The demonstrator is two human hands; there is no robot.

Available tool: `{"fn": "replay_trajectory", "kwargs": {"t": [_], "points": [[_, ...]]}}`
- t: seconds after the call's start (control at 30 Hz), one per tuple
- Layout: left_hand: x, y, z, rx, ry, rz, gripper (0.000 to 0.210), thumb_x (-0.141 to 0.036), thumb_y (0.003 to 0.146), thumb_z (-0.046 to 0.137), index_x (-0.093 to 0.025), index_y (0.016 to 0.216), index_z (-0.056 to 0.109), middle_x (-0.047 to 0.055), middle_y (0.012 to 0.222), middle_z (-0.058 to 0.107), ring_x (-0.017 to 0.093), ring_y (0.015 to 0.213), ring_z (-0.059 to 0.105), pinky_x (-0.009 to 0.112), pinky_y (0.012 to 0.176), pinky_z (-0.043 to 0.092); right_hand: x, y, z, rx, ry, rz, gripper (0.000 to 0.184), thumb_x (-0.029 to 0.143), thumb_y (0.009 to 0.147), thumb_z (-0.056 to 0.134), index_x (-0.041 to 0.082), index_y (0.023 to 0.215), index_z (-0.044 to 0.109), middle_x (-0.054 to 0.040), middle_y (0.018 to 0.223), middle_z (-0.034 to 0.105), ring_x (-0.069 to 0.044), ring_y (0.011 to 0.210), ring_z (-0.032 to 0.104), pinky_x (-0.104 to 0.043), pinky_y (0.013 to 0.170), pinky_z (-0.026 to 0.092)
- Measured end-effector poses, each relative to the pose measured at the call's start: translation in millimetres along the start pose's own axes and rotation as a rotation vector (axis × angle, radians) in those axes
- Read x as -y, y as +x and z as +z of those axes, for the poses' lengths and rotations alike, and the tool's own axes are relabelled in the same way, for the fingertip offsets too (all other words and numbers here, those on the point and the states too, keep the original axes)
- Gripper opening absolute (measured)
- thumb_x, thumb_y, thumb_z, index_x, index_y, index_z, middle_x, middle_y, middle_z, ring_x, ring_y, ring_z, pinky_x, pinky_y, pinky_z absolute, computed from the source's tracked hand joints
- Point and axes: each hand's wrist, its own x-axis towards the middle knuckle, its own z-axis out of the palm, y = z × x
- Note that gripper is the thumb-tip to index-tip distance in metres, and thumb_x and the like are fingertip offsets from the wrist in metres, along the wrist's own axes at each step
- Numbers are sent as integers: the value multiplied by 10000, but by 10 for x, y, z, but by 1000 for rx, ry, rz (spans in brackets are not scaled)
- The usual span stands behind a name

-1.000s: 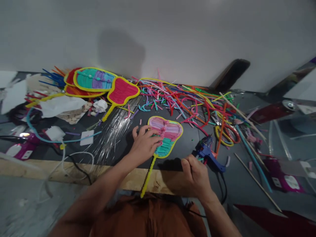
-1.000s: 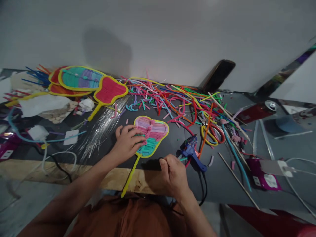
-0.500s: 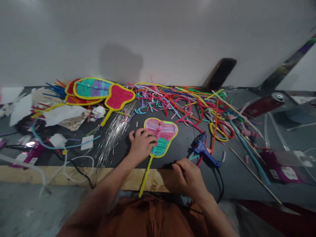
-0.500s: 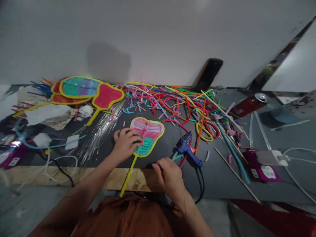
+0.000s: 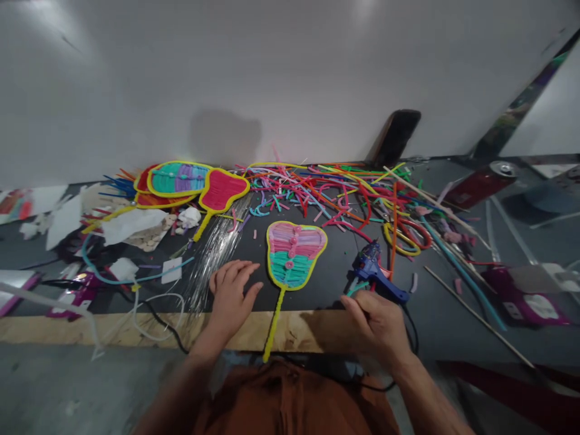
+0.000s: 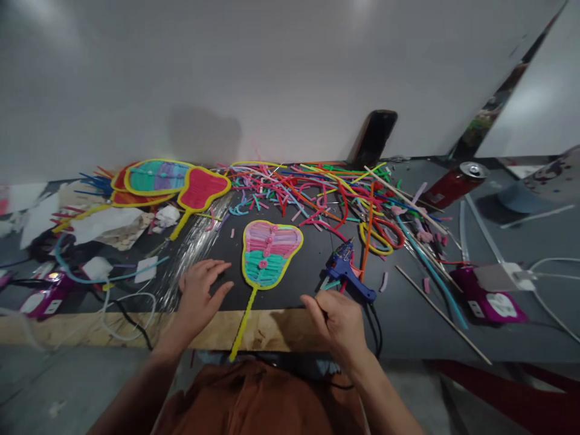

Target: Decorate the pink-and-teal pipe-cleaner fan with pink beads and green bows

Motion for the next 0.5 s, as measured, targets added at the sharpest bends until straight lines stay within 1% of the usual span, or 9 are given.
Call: {"fn": "replay_trajectory", "kwargs": {"t": [0.07,0.13,0.2,0.23,0.3,0.33,0.4,0.5], "points": [[30,40,-20,-26,37,-22,303,-321,836,531,-263,1120,619,78,1200,600,282,1181,456,471,997,307,-14,34,-31,-2,2,36,397,291,919,457,219,539,370,52,474,380,-97,427,390,-232,452,302],[65,121,-55,-38,81,-30,297,-311,825,540,-280,1107,629,76,1220,594,294,1198,439,490,989,302,-42,38,-23,-24,6,77,304,285,922,439,220,625,459,32,527,481,-114,472,473,-231,482,366],[118,229,-107,-34,128,-38,297,-301,820,543,-292,1104,630,77,1245,584,301,1214,421,500,976,304,-80,1,29,-62,9,82,174,288,917,428,214,810,543,-7,661,597,-140,548,556,-247,523,436],[152,293,-139,-34,152,-49,305,-297,818,545,-294,1112,625,78,1258,577,302,1221,414,500,973,306,-99,-30,65,-80,15,73,149,288,910,429,207,925,554,-31,744,630,-154,586,585,-262,542,466],[239,442,-206,-55,206,-109,326,-288,818,543,-294,1137,611,83,1287,555,306,1239,393,501,976,304,-127,-108,137,-44,30,60,228,276,893,454,197,1095,523,-60,843,640,-168,626,609,-285,566,507],[286,526,-236,-54,227,-160,329,-289,818,541,-289,1139,610,91,1293,546,311,1229,399,500,965,318,-134,-147,166,-19,32,41,259,265,886,466,195,1131,512,-71,871,634,-172,640,615,-295,580,521],[376,704,-275,-34,232,-255,301,-309,829,520,-274,1108,627,100,1280,545,320,1208,408,482,922,362,-132,-211,204,-1,10,-14,254,239,884,462,198,1129,519,-96,940,625,-177,675,631,-305,600,540],[455,965,-251,20,234,-302,259,-339,840,504,-254,1023,666,100,1231,565,320,1178,418,462,902,378,-95,-257,233,10,-39,-110,230,199,889,412,209,1074,549,-111,1003,627,-196,790,660,-306,631,562]]}}
